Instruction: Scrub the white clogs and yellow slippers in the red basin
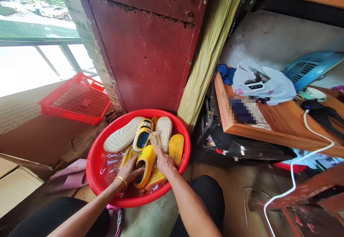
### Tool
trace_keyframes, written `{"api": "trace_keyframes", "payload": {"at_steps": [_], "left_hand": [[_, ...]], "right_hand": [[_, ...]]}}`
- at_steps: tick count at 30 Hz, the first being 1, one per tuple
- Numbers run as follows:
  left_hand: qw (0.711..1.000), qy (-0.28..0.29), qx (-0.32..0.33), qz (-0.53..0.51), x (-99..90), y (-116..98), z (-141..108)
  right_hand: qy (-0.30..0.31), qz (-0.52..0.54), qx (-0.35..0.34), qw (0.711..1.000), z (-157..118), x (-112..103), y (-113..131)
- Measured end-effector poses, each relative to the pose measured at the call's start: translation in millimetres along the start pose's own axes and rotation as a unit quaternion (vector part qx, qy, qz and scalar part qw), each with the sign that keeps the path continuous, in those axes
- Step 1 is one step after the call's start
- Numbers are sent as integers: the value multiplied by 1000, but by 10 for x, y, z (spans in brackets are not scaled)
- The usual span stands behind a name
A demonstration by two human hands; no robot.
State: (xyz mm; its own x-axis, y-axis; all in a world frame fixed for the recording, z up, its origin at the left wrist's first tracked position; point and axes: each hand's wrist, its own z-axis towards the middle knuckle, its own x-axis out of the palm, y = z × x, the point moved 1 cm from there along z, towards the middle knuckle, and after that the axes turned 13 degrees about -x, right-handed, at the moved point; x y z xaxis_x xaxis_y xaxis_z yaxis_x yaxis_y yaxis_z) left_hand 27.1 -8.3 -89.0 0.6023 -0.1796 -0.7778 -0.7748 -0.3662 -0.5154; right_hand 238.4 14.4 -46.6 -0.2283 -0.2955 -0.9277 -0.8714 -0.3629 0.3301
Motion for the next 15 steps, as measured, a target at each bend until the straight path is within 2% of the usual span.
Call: {"api": "trace_keyframes", "payload": {"at_steps": [3,7,9,13,15], "left_hand": [[998,21,-12,51,49,-132,12],[999,29,-35,17,42,-231,83],[998,45,-52,-18,63,-251,105],[990,68,-54,-110,124,-285,18],[972,84,-55,-212,118,-311,-65]], "right_hand": [[6,-3,5,1000,10,10,32],[6,11,-5,1000,8,-40,60],[-15,41,-13,999,-9,-94,44],[-98,116,-26,988,-107,-241,-57],[-123,140,-12,982,-180,-307,-123]]}}
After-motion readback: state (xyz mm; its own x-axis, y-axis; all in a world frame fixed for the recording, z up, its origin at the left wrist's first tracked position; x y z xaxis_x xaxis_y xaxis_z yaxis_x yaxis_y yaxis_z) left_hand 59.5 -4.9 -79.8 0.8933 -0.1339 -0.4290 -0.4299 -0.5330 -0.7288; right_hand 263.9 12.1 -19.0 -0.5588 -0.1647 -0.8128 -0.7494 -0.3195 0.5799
